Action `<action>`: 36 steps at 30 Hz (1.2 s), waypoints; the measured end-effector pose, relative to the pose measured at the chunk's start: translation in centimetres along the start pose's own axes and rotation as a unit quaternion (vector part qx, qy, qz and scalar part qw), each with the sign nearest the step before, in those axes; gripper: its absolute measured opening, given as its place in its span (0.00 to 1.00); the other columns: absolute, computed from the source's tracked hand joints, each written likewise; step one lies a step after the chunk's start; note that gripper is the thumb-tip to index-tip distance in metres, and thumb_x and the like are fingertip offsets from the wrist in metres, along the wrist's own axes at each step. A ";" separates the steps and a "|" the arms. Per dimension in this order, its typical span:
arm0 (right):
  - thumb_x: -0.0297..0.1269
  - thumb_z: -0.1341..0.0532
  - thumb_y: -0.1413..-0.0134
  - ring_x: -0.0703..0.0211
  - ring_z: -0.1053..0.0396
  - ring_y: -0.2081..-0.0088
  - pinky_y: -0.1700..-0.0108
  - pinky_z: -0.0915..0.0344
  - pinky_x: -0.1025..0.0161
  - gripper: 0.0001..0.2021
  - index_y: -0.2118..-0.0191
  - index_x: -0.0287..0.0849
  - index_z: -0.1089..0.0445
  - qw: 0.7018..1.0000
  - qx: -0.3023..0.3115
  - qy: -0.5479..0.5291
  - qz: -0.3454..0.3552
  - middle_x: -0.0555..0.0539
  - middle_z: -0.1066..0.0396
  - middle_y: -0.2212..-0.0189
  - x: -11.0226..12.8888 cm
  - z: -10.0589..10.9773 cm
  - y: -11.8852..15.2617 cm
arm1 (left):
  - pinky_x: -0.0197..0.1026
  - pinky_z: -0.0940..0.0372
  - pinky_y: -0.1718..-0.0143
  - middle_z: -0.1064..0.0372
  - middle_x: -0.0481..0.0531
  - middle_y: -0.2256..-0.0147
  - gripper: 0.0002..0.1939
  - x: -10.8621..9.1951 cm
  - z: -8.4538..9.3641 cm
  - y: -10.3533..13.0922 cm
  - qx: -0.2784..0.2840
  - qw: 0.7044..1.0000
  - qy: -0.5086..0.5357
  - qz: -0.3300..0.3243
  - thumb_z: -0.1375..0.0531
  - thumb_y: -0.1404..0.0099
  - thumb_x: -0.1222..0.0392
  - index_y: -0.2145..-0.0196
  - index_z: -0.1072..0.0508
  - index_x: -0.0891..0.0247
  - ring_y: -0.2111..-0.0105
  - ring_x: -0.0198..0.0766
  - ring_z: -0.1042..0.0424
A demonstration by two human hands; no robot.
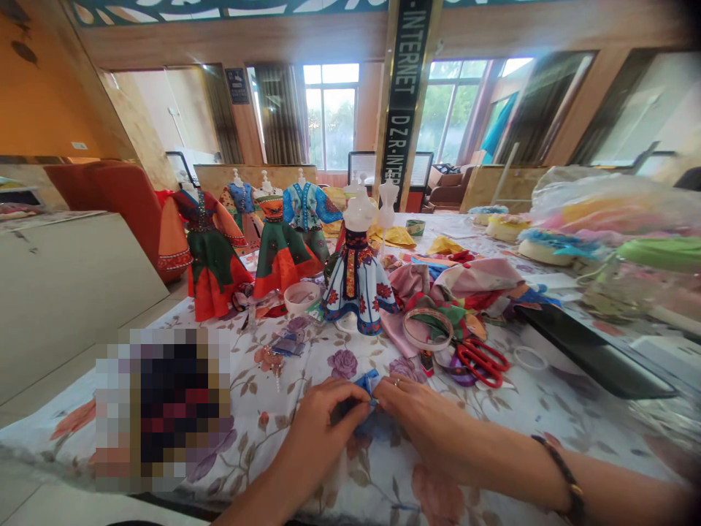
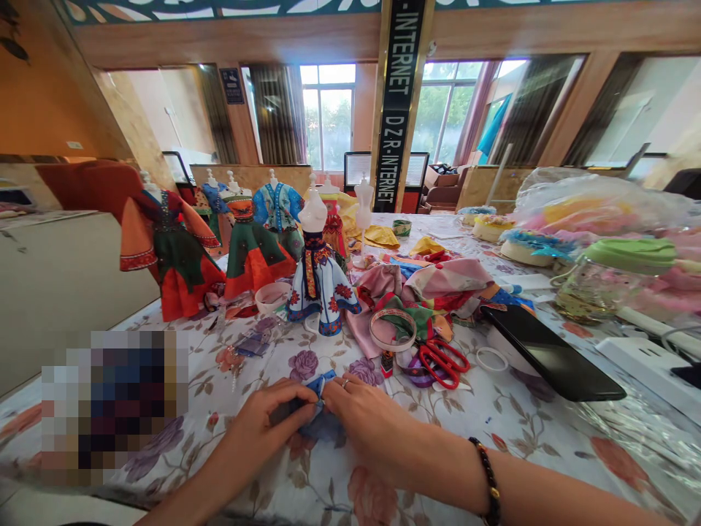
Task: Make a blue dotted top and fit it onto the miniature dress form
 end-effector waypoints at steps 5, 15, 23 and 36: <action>0.18 0.48 0.55 0.62 0.44 0.73 0.71 0.46 0.66 0.13 0.63 0.40 0.39 1.000 0.007 0.000 -0.012 0.46 0.35 0.70 -0.1 0.0 0.0 | 0.39 0.34 0.62 0.27 0.48 0.72 0.07 0.1 -0.1 0.1 -0.012 1.000 0.014 -0.004 0.42 0.41 0.63 0.71 0.24 0.60 0.67 0.39 0.28; 0.19 0.50 0.46 0.60 0.39 0.71 0.69 0.41 0.64 0.10 0.64 0.38 0.37 0.997 -0.032 0.066 0.024 0.45 0.34 0.70 0.9 0.7 -0.4 | 0.39 0.36 0.63 0.26 0.49 0.71 0.07 -0.1 0.0 -0.1 -0.006 1.000 -0.019 -0.006 0.42 0.41 0.64 0.71 0.23 0.61 0.68 0.39 0.28; 0.25 0.49 0.40 0.58 0.37 0.71 0.69 0.40 0.62 0.08 0.65 0.37 0.34 0.982 -0.037 0.165 0.088 0.43 0.31 0.70 2.0 1.3 -0.6 | 0.41 0.38 0.61 0.25 0.48 0.70 0.04 -0.5 0.2 -0.1 -0.007 0.998 -0.053 -0.023 0.39 0.41 0.61 0.71 0.24 0.60 0.66 0.39 0.28; 0.32 0.47 0.42 0.62 0.35 0.71 0.67 0.39 0.66 0.06 0.63 0.40 0.34 0.962 -0.100 -0.222 -0.124 0.50 0.31 0.72 -0.9 2.8 -0.4 | 0.41 0.42 0.61 0.26 0.47 0.72 0.06 -0.9 0.7 -0.3 0.019 0.994 -0.096 -0.039 0.39 0.42 0.65 0.75 0.26 0.60 0.65 0.40 0.30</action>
Point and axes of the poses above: each hand's wrist, its own y-axis away from the middle knuckle, its own z-axis out of the back of the hand, x = y × z, the point moved 5 cm from there along -y, towards the middle knuckle
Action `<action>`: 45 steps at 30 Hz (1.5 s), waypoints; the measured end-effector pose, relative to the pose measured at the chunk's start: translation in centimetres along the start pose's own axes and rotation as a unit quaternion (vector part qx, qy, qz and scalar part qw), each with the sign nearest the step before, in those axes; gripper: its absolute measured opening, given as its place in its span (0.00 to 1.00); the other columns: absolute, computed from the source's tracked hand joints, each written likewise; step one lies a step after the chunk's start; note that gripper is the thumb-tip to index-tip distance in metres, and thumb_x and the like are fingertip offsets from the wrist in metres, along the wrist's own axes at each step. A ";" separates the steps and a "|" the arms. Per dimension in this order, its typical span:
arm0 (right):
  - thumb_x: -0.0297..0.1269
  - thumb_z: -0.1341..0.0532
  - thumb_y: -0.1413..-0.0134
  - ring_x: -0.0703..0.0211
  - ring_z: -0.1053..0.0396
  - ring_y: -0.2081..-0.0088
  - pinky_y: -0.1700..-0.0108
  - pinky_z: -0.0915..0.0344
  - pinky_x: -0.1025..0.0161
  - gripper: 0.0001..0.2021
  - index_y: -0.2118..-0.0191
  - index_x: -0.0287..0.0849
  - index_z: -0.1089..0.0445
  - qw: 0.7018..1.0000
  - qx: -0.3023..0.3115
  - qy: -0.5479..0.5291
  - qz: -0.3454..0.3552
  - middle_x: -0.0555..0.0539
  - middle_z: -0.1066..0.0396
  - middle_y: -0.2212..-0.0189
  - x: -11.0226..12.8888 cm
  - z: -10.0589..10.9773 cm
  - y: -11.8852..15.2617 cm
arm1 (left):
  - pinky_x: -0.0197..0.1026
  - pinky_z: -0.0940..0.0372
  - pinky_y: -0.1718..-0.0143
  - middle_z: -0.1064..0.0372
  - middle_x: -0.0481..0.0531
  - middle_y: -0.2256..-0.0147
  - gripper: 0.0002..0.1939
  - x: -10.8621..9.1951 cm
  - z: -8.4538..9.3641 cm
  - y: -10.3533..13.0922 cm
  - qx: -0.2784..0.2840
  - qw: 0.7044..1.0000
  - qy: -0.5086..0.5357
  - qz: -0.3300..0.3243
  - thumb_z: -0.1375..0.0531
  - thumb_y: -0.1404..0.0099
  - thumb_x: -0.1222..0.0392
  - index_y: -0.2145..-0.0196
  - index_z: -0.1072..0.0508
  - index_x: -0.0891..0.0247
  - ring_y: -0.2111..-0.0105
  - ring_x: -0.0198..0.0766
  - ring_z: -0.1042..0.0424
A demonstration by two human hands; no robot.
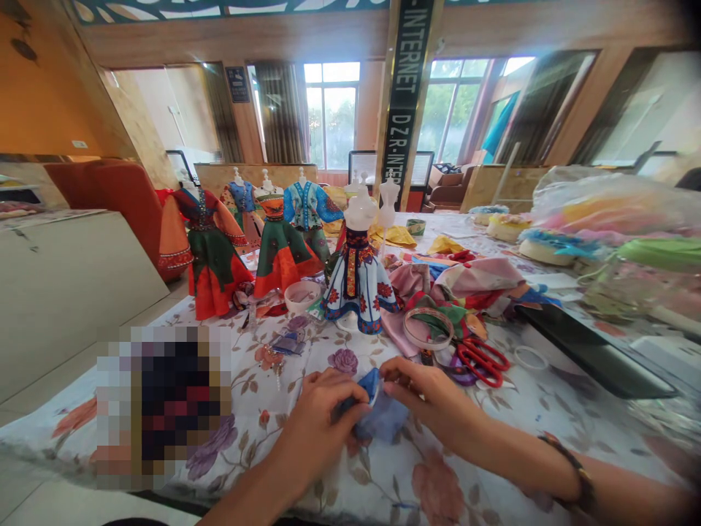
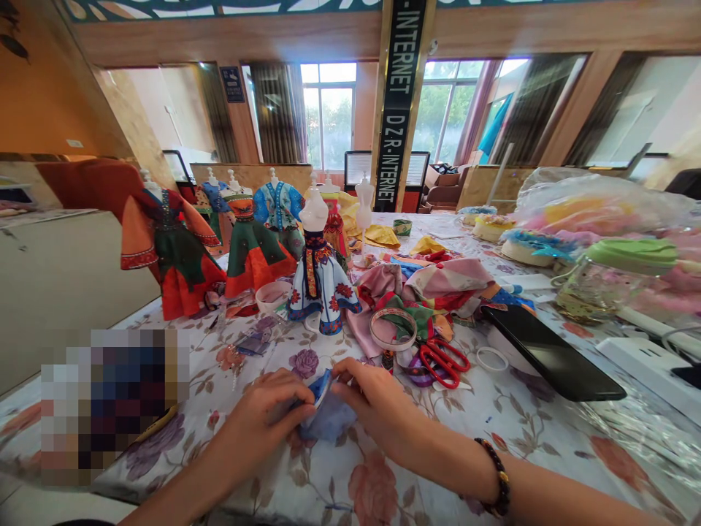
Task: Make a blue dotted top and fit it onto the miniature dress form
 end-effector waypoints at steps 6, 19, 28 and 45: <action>0.42 0.44 0.45 0.67 0.45 0.77 0.75 0.47 0.68 0.11 0.73 0.40 0.34 0.989 0.034 -0.137 -0.051 0.55 0.41 0.80 -0.5 0.0 0.2 | 0.45 0.45 0.61 0.26 0.47 0.73 0.07 -0.3 0.4 -0.3 0.032 0.997 -0.063 -0.012 0.40 0.41 0.67 0.76 0.27 0.61 0.64 0.42 0.31; 0.45 0.41 0.50 0.66 0.46 0.77 0.74 0.49 0.66 0.14 0.74 0.39 0.26 0.969 0.021 -0.223 -0.104 0.54 0.40 0.82 -0.4 -0.5 1.2 | 0.47 0.46 0.57 0.26 0.48 0.65 0.07 -1.4 1.6 1.1 -0.140 0.973 -0.148 -0.107 0.47 0.34 0.64 0.66 0.29 0.60 0.63 0.41 0.31; 0.42 0.43 0.49 0.64 0.41 0.74 0.70 0.43 0.66 0.12 0.76 0.40 0.29 0.967 0.017 -0.246 -0.064 0.53 0.36 0.80 1.1 -1.4 1.3 | 0.50 0.42 0.61 0.25 0.52 0.69 0.16 -2.9 -0.4 2.4 -0.133 0.939 -0.244 -0.203 0.54 0.31 0.66 0.66 0.26 0.64 0.68 0.43 0.31; 0.32 0.45 0.47 0.63 0.38 0.75 0.70 0.41 0.67 0.12 0.77 0.41 0.28 0.994 -0.004 -0.108 0.005 0.52 0.33 0.79 1.2 -1.3 0.8 | 0.48 0.44 0.60 0.24 0.47 0.69 0.09 -1.5 -0.1 1.4 -0.132 0.980 -0.093 -0.120 0.44 0.35 0.64 0.65 0.23 0.58 0.67 0.41 0.30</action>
Point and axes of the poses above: each hand's wrist, its own y-axis away from the middle knuckle, its own z-axis out of the back of the hand, x = y × z, the point moved 5 cm from there along -y, towards the middle knuckle
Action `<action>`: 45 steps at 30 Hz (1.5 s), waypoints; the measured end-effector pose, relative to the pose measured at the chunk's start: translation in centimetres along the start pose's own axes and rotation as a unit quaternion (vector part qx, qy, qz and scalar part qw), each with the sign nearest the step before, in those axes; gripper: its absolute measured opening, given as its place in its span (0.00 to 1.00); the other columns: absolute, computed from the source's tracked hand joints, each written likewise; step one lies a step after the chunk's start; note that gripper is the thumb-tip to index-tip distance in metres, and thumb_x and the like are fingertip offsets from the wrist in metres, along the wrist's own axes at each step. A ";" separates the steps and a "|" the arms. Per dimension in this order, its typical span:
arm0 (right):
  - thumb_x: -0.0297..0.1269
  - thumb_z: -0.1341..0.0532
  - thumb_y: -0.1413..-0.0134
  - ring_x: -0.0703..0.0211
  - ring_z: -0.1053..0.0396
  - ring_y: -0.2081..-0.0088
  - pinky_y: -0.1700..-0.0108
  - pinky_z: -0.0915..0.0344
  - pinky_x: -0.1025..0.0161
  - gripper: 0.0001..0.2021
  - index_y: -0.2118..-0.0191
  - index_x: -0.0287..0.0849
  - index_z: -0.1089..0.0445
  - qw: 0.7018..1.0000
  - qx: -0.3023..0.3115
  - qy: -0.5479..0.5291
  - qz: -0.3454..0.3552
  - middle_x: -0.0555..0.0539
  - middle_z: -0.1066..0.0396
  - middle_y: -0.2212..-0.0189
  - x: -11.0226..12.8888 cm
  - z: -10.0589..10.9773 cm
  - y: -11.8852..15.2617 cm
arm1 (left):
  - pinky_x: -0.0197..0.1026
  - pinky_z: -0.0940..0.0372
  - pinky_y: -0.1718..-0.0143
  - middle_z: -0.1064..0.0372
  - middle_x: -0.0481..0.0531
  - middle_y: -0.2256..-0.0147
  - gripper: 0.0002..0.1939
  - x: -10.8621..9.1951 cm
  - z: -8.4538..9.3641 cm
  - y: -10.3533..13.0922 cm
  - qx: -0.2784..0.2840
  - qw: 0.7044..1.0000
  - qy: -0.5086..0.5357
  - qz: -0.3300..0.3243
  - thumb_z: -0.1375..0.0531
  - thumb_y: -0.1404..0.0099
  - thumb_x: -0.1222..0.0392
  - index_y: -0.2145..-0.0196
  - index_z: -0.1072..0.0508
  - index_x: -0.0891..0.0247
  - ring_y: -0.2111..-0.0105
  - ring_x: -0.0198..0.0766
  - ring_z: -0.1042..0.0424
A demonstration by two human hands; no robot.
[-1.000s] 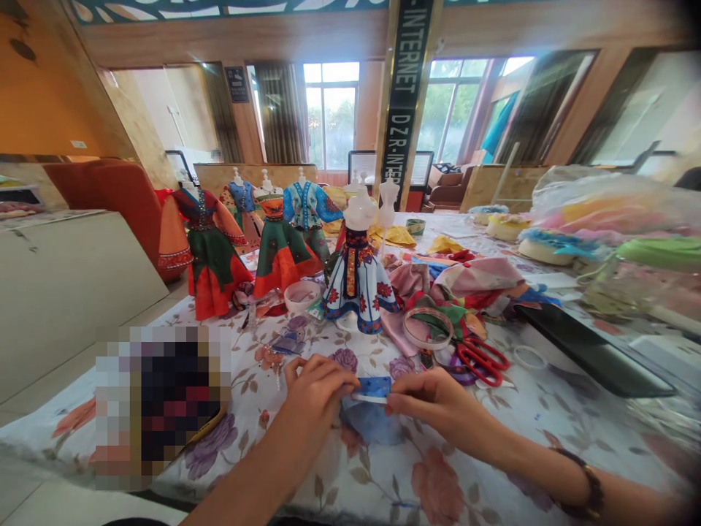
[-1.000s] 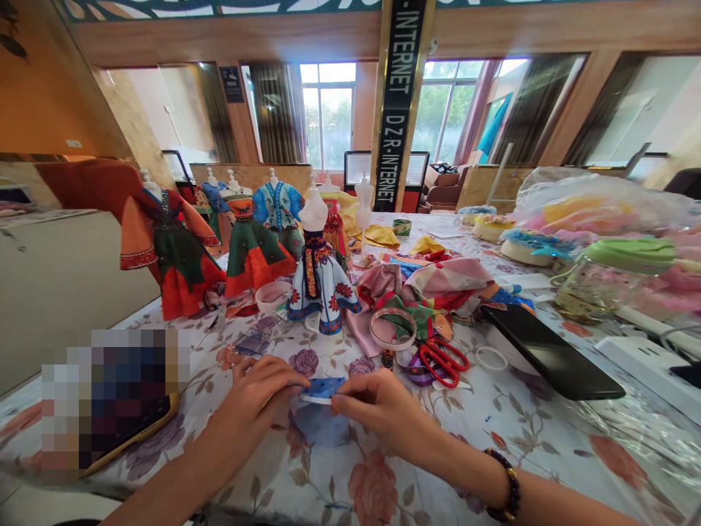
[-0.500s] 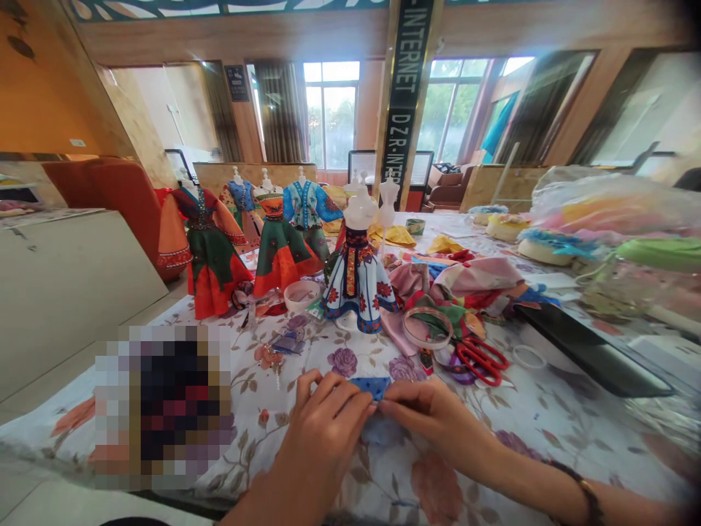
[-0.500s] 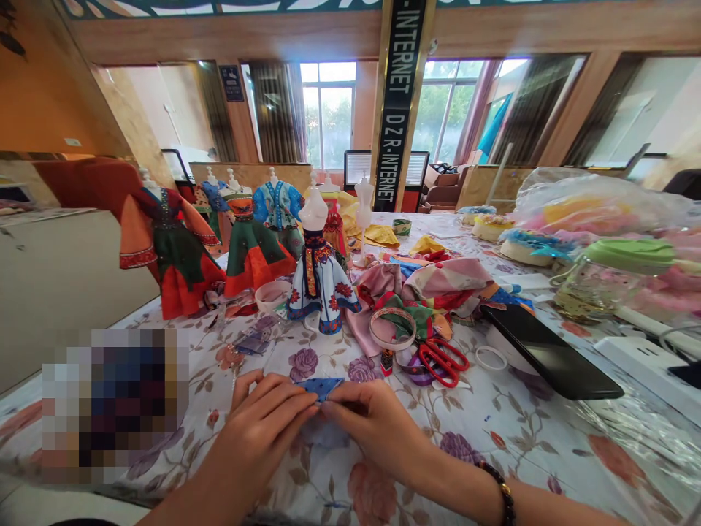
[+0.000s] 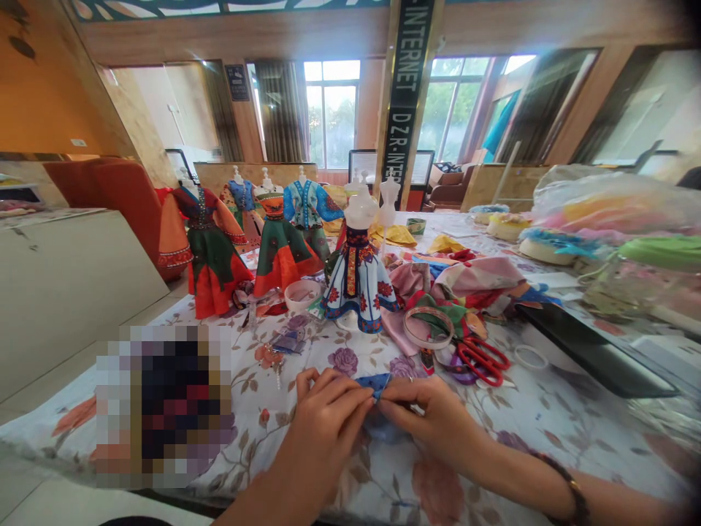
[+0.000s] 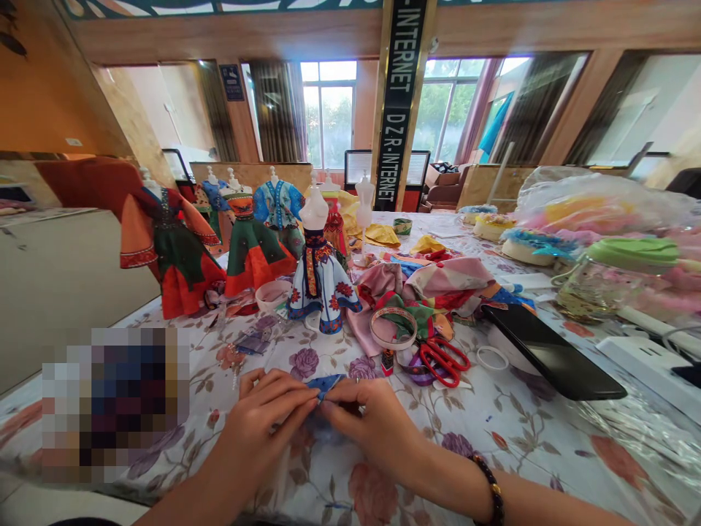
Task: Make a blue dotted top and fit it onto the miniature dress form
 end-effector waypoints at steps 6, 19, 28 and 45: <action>0.33 0.44 0.47 0.64 0.38 0.76 0.72 0.42 0.68 0.12 0.77 0.41 0.27 1.000 -0.018 0.011 -0.003 0.52 0.32 0.80 -0.1 0.0 0.1 | 0.47 0.44 0.59 0.24 0.46 0.69 0.09 0.2 0.0 0.0 0.005 1.000 0.029 0.000 0.43 0.36 0.65 0.63 0.23 0.55 0.66 0.39 0.30; 0.31 0.43 0.47 0.65 0.37 0.78 0.73 0.41 0.70 0.12 0.76 0.40 0.25 0.996 -0.062 0.049 0.046 0.50 0.29 0.81 0.3 0.2 0.4 | 0.43 0.45 0.65 0.25 0.43 0.73 0.07 0.4 0.2 -0.6 -0.007 0.996 0.088 0.011 0.38 0.41 0.68 0.67 0.22 0.57 0.71 0.37 0.29; 0.28 0.44 0.48 0.65 0.39 0.79 0.75 0.43 0.70 0.13 0.80 0.39 0.29 0.991 -0.075 0.090 0.059 0.50 0.31 0.82 0.3 -0.1 0.5 | 0.46 0.41 0.60 0.27 0.50 0.68 0.10 0.0 -0.5 0.8 -0.021 0.994 -0.013 -0.110 0.49 0.32 0.66 0.61 0.27 0.63 0.66 0.39 0.32; 0.28 0.43 0.48 0.67 0.39 0.81 0.77 0.44 0.72 0.12 0.79 0.39 0.27 0.989 -0.102 0.084 0.072 0.51 0.31 0.84 0.8 0.3 0.7 | 0.44 0.41 0.67 0.26 0.46 0.71 0.11 -0.3 -0.1 0.3 -0.093 0.993 0.002 -0.075 0.48 0.32 0.60 0.66 0.26 0.61 0.71 0.36 0.30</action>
Point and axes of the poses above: each hand's wrist, its own y-axis away from the middle knuckle, its own z-axis out of the back of the hand, x = y × z, the point moved 5 cm from there along -y, towards the middle knuckle
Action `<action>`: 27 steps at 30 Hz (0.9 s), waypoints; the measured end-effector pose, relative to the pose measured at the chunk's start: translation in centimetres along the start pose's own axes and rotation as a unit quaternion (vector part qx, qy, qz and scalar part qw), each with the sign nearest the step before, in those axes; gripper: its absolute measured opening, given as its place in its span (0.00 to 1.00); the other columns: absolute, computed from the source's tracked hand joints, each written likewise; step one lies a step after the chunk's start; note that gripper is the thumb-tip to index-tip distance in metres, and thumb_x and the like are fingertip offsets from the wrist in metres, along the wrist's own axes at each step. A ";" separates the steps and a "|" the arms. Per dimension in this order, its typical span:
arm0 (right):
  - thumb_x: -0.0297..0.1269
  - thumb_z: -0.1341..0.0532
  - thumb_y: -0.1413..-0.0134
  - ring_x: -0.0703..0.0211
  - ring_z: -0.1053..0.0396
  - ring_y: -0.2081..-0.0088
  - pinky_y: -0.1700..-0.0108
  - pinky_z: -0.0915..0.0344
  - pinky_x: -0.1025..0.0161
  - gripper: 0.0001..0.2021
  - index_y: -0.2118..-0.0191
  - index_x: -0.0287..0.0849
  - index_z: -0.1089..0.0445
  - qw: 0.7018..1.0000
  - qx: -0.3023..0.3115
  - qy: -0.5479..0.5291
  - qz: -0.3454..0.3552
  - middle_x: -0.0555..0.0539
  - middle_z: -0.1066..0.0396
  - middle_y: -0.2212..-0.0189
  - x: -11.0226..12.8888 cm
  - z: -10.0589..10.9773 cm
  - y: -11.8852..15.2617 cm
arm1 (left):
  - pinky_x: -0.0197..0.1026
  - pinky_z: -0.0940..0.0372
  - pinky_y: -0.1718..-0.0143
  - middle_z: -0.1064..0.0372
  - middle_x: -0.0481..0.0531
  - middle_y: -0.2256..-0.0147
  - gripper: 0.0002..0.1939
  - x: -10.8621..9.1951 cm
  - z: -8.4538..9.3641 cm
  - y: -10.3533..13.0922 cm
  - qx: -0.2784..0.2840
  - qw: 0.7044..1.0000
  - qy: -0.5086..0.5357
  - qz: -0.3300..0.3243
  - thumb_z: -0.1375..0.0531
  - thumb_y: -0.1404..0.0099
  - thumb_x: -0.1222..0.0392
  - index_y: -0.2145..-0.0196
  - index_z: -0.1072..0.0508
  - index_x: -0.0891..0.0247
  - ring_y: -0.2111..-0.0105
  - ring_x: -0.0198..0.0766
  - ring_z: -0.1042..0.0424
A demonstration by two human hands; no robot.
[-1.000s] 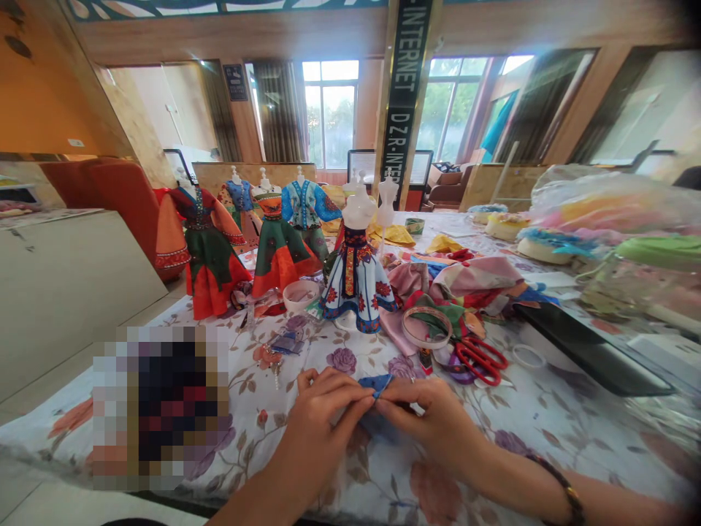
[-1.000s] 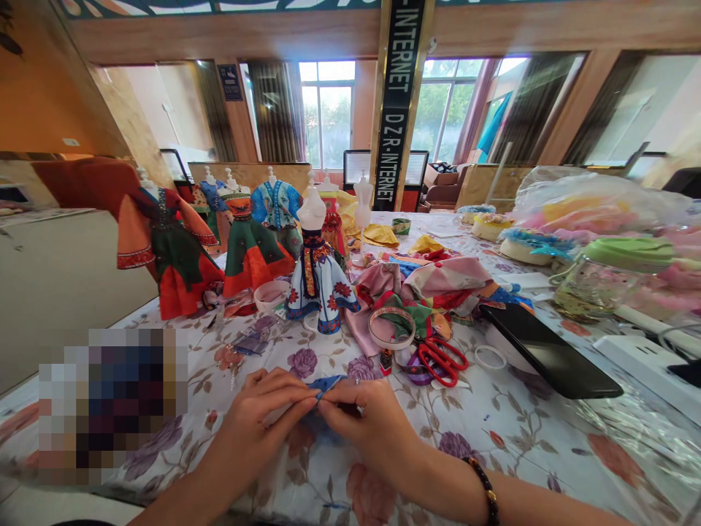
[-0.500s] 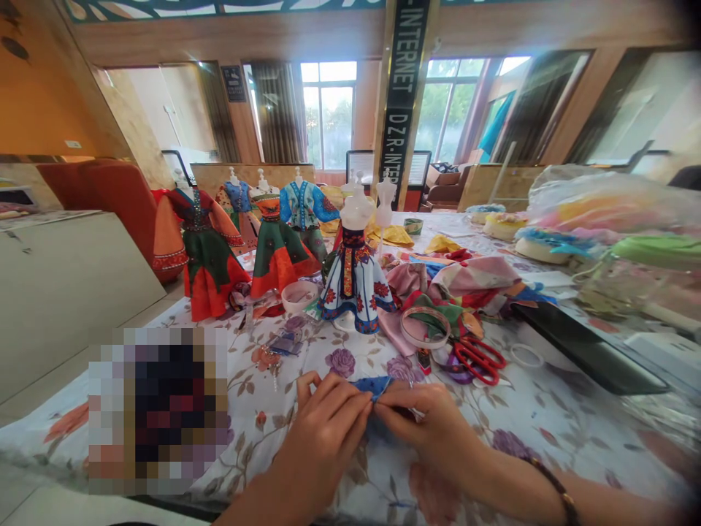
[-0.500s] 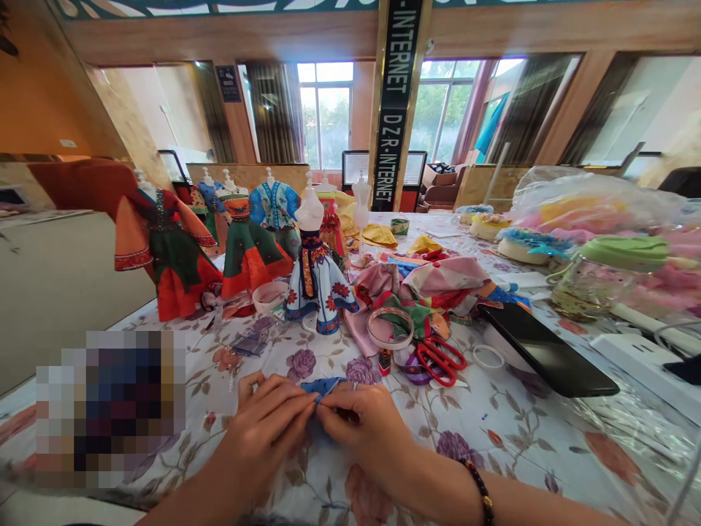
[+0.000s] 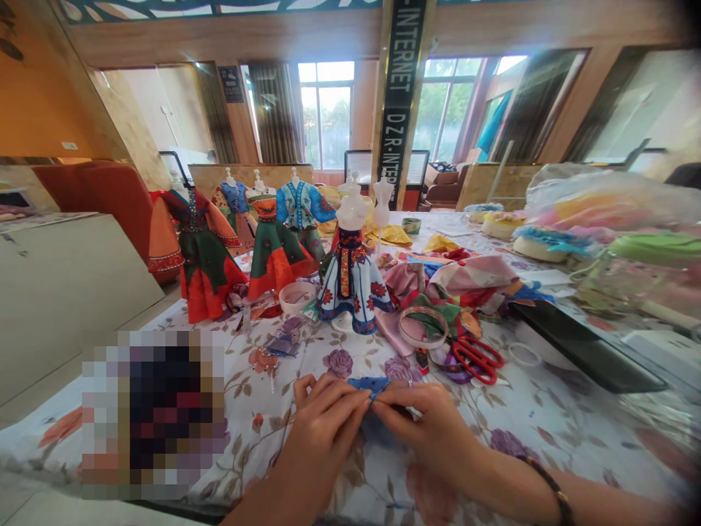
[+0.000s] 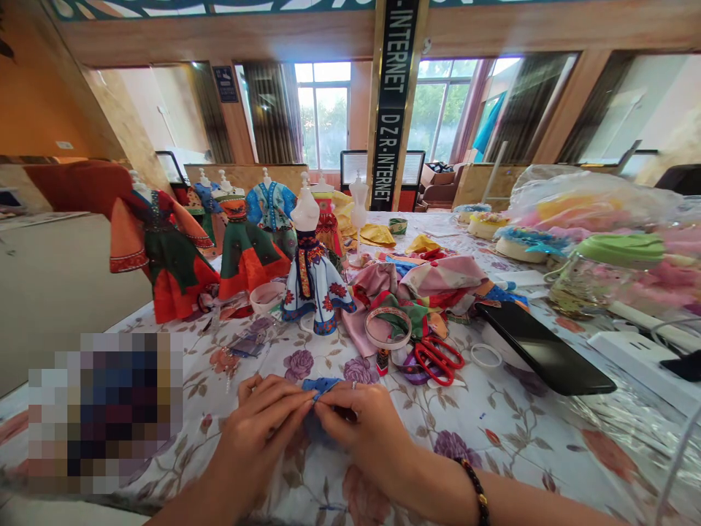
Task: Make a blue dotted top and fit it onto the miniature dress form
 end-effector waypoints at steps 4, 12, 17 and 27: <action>0.28 0.43 0.47 0.66 0.37 0.79 0.75 0.42 0.72 0.12 0.78 0.39 0.27 1.000 0.006 -0.008 0.006 0.51 0.29 0.82 0.1 0.0 -0.1 | 0.43 0.40 0.66 0.26 0.47 0.70 0.10 0.1 0.0 0.2 -0.002 1.000 -0.009 -0.020 0.47 0.32 0.60 0.63 0.26 0.60 0.70 0.37 0.30; 0.26 0.44 0.50 0.68 0.43 0.82 0.78 0.45 0.71 0.13 0.82 0.39 0.31 0.999 -0.002 0.027 0.023 0.52 0.34 0.85 0.0 -0.3 0.1 | 0.50 0.36 0.59 0.26 0.56 0.63 0.17 -0.3 -0.9 2.1 0.029 0.981 -0.138 -0.132 0.56 0.30 0.67 0.55 0.29 0.68 0.62 0.44 0.30; 0.24 0.45 0.51 0.68 0.41 0.82 0.78 0.44 0.71 0.13 0.82 0.39 0.30 0.999 -0.015 0.035 0.038 0.51 0.32 0.84 0.3 -0.3 0.0 | 0.47 0.36 0.62 0.25 0.56 0.67 0.17 -1.2 -0.5 1.7 -0.002 0.966 -0.191 -0.172 0.55 0.31 0.68 0.60 0.27 0.69 0.66 0.42 0.29; 0.29 0.45 0.46 0.66 0.36 0.81 0.76 0.39 0.71 0.14 0.79 0.41 0.30 0.999 -0.021 0.034 0.034 0.51 0.29 0.82 0.3 0.1 0.0 | 0.40 0.35 0.66 0.25 0.48 0.69 0.11 0.5 -0.2 -0.3 0.031 0.998 0.048 -0.011 0.48 0.32 0.63 0.61 0.25 0.61 0.69 0.36 0.29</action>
Point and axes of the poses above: each hand's wrist, its own y-axis away from the middle knuckle, its own z-axis out of the back of the hand, x = y × z, the point moved 5 cm from there along -y, towards the middle knuckle
